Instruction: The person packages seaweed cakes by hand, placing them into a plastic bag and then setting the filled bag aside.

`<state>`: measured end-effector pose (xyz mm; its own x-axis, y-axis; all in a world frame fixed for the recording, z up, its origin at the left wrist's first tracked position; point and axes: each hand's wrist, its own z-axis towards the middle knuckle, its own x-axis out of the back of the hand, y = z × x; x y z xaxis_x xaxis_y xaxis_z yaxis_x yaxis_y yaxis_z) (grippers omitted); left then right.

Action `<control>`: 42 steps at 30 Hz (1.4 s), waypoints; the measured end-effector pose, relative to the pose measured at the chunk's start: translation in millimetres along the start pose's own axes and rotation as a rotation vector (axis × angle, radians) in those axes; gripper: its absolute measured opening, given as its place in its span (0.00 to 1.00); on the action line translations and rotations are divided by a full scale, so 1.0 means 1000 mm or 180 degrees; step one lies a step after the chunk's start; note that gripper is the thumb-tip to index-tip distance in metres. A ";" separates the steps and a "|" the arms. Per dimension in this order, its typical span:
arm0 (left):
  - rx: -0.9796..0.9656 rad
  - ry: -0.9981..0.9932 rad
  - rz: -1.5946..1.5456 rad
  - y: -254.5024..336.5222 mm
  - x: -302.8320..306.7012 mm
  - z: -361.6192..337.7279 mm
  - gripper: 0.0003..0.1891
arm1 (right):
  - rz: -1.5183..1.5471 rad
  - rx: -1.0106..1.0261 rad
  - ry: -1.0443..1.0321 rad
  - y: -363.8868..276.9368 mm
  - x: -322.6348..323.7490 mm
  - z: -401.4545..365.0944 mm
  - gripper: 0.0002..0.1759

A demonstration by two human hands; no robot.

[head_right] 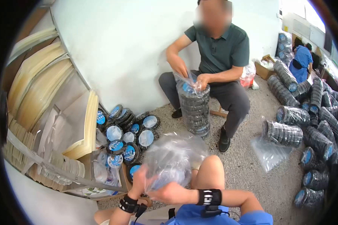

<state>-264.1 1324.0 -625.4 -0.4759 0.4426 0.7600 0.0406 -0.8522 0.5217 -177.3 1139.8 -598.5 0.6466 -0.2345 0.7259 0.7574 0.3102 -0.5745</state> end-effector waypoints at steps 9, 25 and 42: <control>0.2477 0.0964 -0.2085 -0.076 0.117 -0.087 0.21 | 0.4498 -0.1570 0.2429 0.038 0.104 -0.007 0.30; -0.0730 0.0132 -0.0308 0.079 0.059 -0.026 0.20 | -0.0554 -0.1297 0.1026 -0.033 0.142 -0.020 0.16; 0.3612 0.0770 -0.4660 -0.074 -0.085 -0.078 0.24 | 0.0355 -0.0533 -0.0097 0.037 -0.025 -0.039 0.05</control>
<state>-295.4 1327.5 -758.8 -0.7636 0.4269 -0.4845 -0.0211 0.7333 0.6795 -162.3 1121.3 -652.7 0.7262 -0.1784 0.6640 0.6874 0.1746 -0.7049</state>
